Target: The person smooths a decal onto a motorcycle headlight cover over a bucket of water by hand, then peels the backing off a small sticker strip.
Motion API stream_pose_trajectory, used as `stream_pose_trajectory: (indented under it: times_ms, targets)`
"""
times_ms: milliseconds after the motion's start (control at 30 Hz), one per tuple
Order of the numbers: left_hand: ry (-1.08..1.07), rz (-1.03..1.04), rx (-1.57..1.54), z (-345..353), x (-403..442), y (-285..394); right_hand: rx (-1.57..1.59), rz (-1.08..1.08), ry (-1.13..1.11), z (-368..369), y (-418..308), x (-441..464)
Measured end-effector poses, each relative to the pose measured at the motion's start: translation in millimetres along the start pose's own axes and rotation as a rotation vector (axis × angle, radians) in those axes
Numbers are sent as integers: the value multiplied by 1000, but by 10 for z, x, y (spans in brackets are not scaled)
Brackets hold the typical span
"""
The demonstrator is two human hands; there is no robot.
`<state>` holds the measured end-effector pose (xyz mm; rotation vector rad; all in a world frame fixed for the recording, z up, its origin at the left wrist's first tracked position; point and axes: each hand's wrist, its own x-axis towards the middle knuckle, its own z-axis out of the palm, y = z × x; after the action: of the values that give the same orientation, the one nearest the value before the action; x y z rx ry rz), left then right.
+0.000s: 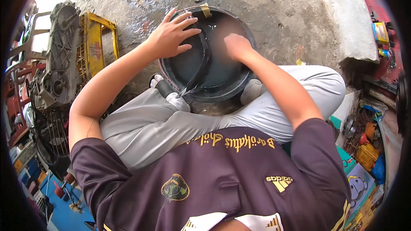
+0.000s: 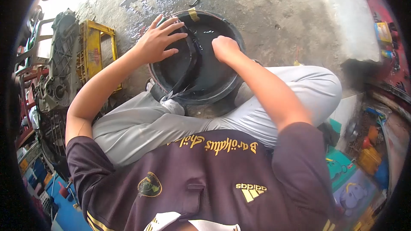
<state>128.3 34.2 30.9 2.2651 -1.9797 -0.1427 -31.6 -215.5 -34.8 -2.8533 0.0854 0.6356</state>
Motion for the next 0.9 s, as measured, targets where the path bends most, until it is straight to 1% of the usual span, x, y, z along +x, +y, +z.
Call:
stream_pose_trajectory:
  times_ms: [67,133,167,200,267,300,333,400,433,500,533,600,633,667,733,767,833,900]
  targets:
    - [-44,-16,26,12,-40,-6,-40,171,-24,363,-45,152]
    - [-57,-25,38,38,-56,1,73,241,-8,841,-77,231]
    - [-52,-29,37,37,-61,17,125,296,-51,1012,-117,229]
    - [-76,-44,33,21,-78,27,119,292,-51,1078,-106,244]
    - [-101,-60,25,-16,-120,91,301,182,-467,1118,-49,253]
    - [-96,-113,26,-24,-137,137,667,335,-654,1107,31,272]
    - [-88,-163,26,-27,-142,170,1084,417,-650,746,-77,39]
    - [-81,-179,-18,61,-151,155,1259,206,-735,304,-232,-216]
    - [-51,-168,-4,83,-167,157,1258,210,-739,59,-337,-356]
    - [-27,-149,18,91,-189,139,1166,52,-589,-312,-511,-542]
    - [-27,-152,18,105,-209,135,1165,50,-590,-286,-502,-549]
    - [-13,-138,34,112,-218,115,1137,233,-343,-180,-393,-526]
    - [-10,-138,39,87,-215,115,946,253,-235,-76,-327,-480]
    - [-18,-149,41,70,-220,127,947,252,-232,12,-282,-431]
    - [-27,-158,44,59,-227,153,276,236,-54,142,-233,-382]
    - [-18,-163,49,52,-222,155,275,238,-50,183,-230,-394]
    - [-7,-167,59,26,-211,148,-51,154,-103,277,-287,-417]
    - [-19,-176,56,-14,-208,130,-107,151,-110,426,-420,-385]
